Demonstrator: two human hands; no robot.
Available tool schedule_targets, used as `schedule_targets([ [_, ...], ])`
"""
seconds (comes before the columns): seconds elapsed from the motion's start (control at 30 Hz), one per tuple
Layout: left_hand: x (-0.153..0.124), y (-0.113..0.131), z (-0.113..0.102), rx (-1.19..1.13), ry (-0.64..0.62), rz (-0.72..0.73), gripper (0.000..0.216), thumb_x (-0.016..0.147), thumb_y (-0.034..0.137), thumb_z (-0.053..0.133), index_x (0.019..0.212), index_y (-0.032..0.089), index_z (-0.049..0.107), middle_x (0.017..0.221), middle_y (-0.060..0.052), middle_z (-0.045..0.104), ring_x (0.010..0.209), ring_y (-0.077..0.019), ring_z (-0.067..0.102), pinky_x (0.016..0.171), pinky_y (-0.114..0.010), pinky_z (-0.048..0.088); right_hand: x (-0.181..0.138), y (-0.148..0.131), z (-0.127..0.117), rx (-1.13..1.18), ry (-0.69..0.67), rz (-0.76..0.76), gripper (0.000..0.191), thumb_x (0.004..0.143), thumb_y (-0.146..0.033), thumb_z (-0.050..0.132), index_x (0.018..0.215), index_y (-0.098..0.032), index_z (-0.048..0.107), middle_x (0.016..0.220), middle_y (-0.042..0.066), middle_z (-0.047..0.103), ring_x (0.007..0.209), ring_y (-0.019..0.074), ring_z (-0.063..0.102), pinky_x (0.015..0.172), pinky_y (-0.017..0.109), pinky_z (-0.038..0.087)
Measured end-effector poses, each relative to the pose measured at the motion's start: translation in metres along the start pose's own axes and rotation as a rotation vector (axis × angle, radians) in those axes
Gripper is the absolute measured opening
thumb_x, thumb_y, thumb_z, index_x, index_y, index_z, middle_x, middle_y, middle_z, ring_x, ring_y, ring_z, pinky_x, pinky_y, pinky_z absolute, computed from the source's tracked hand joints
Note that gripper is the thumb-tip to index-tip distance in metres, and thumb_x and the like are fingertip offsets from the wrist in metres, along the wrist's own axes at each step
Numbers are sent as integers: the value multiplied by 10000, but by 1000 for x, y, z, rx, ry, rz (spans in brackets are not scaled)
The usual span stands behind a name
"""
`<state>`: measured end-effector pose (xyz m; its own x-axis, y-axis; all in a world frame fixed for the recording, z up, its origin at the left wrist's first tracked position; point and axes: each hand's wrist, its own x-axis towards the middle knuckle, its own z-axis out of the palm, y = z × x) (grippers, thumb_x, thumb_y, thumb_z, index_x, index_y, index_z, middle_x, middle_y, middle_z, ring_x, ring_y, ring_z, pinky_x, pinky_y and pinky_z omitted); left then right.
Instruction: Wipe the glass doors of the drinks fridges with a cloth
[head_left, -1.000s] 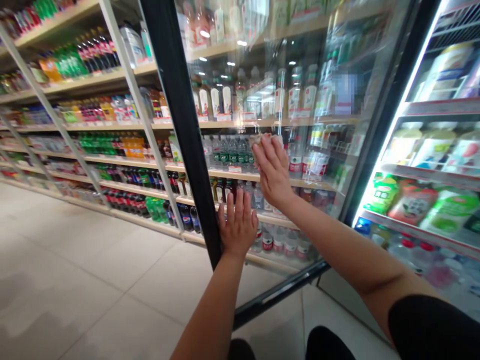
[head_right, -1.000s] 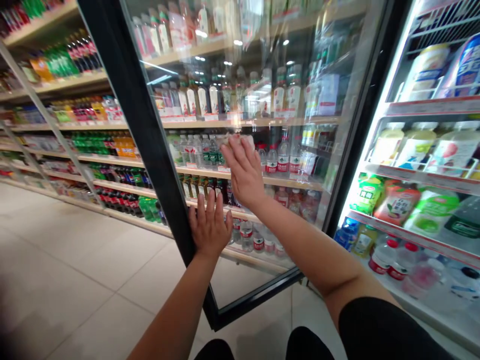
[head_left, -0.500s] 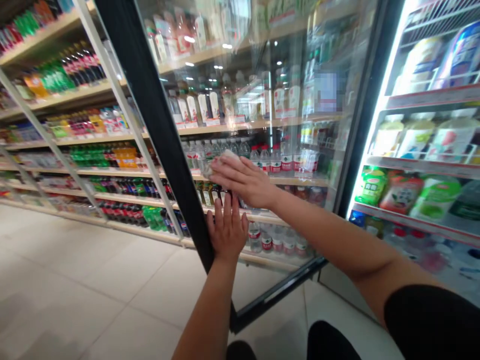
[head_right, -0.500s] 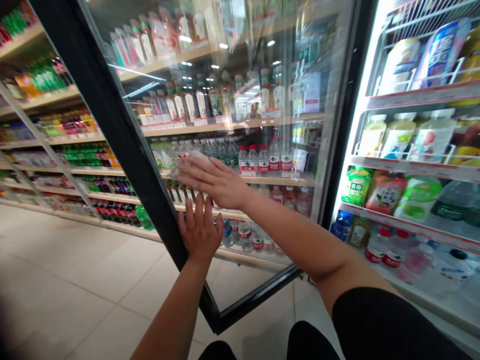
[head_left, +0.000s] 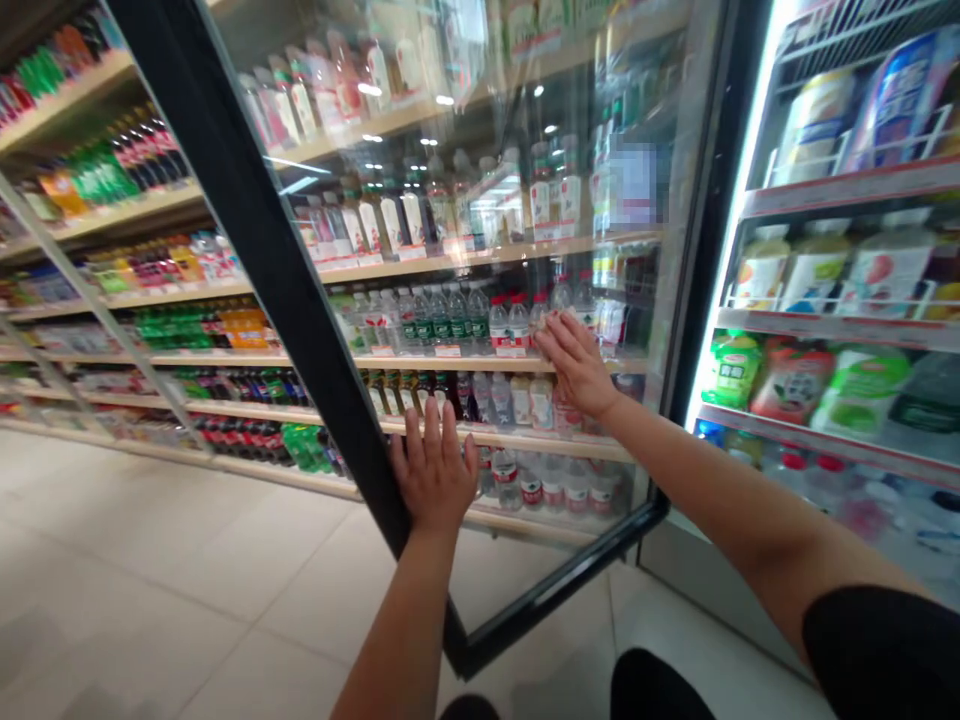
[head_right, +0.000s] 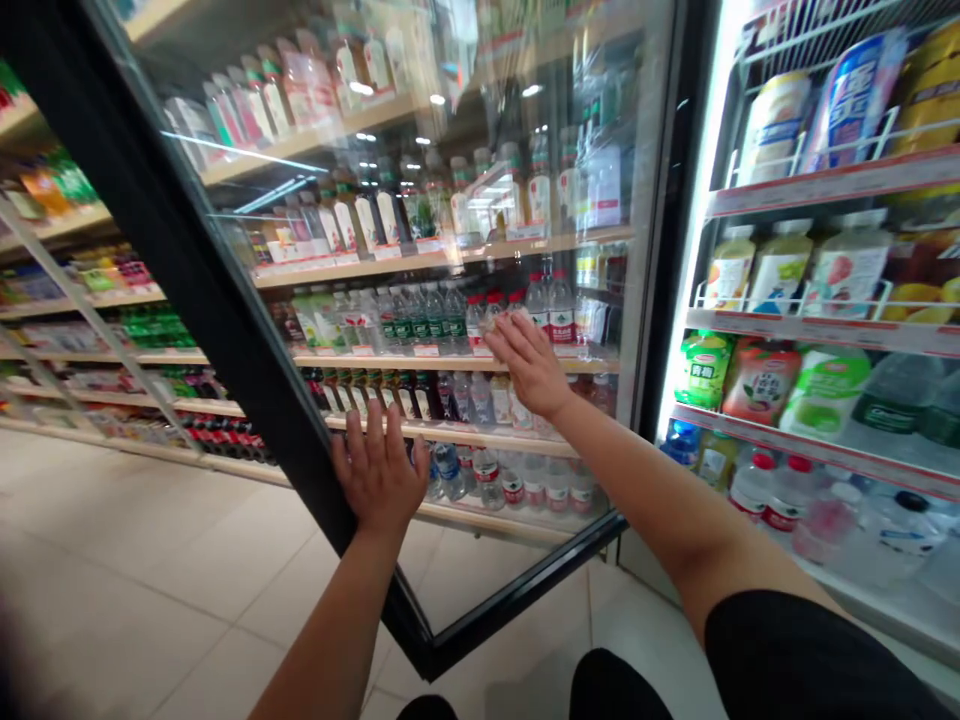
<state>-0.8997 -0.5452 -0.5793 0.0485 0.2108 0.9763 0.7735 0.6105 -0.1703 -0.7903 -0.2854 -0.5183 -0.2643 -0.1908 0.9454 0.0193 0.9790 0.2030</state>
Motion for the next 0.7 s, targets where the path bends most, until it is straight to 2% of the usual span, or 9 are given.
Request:
schedule_targets([
  [0.1, 0, 0, 0, 13, -3, 1, 728, 952, 314, 580, 1591, 175, 258, 1550, -171, 425, 1527, -303, 221, 1224, -511, 201, 6, 12, 0, -21, 151, 184, 585, 1024, -160, 305, 1589, -312, 285, 1658, 13, 288, 1564, 208, 149, 1271, 517, 223],
  [0.2, 0, 2, -2, 19, -9, 2, 724, 959, 315, 570, 1592, 169, 252, 1549, -175, 426, 1529, -304, 217, 1221, -514, 201, -16, 14, 6, -38, 250, 347, 595, 1026, -177, 259, 1610, -284, 210, 1674, 50, 232, 1567, 225, 125, 1255, 579, 214],
  [0.33, -1, 3, -3, 5, -8, -14, 695, 971, 329, 547, 1591, 192, 265, 1553, -165, 422, 1520, -310, 248, 1212, -524, 209, -39, 26, 9, -29, 255, 407, 579, 1026, -218, 250, 1604, -250, 231, 1662, 90, 247, 1564, 228, 125, 1247, 596, 209],
  [0.4, -1, 4, -3, 7, -11, -17, 693, 969, 331, 548, 1589, 191, 272, 1552, -168, 422, 1519, -315, 250, 1210, -532, 213, -33, 45, 7, -41, 269, 446, 572, 1022, -232, 243, 1593, -233, 268, 1650, 98, 271, 1560, 221, 145, 1252, 581, 204],
  [0.53, -2, 4, -3, 5, -22, -22, 701, 965, 328, 553, 1590, 188, 269, 1557, -177, 412, 1516, -331, 254, 1206, -550, 217, -28, 85, 2, -60, 317, 622, 570, 1018, -303, 240, 1573, -203, 318, 1637, 116, 289, 1544, 231, 203, 1250, 567, 208],
  [0.63, -1, 5, -3, 2, -27, -25, 706, 965, 325, 556, 1592, 190, 261, 1560, -176, 407, 1517, -329, 250, 1211, -546, 208, -57, 95, 2, -43, 326, 733, 595, 1023, -373, 216, 1576, -170, 303, 1628, 156, 296, 1538, 270, 219, 1238, 608, 205],
  [0.7, -1, 5, -4, 9, -27, -22, 714, 961, 319, 563, 1592, 185, 259, 1562, -174, 405, 1523, -319, 232, 1221, -537, 196, -83, 96, 0, -32, 314, 747, 620, 1025, -399, 172, 1583, -149, 276, 1615, 196, 302, 1533, 308, 228, 1217, 657, 200],
])
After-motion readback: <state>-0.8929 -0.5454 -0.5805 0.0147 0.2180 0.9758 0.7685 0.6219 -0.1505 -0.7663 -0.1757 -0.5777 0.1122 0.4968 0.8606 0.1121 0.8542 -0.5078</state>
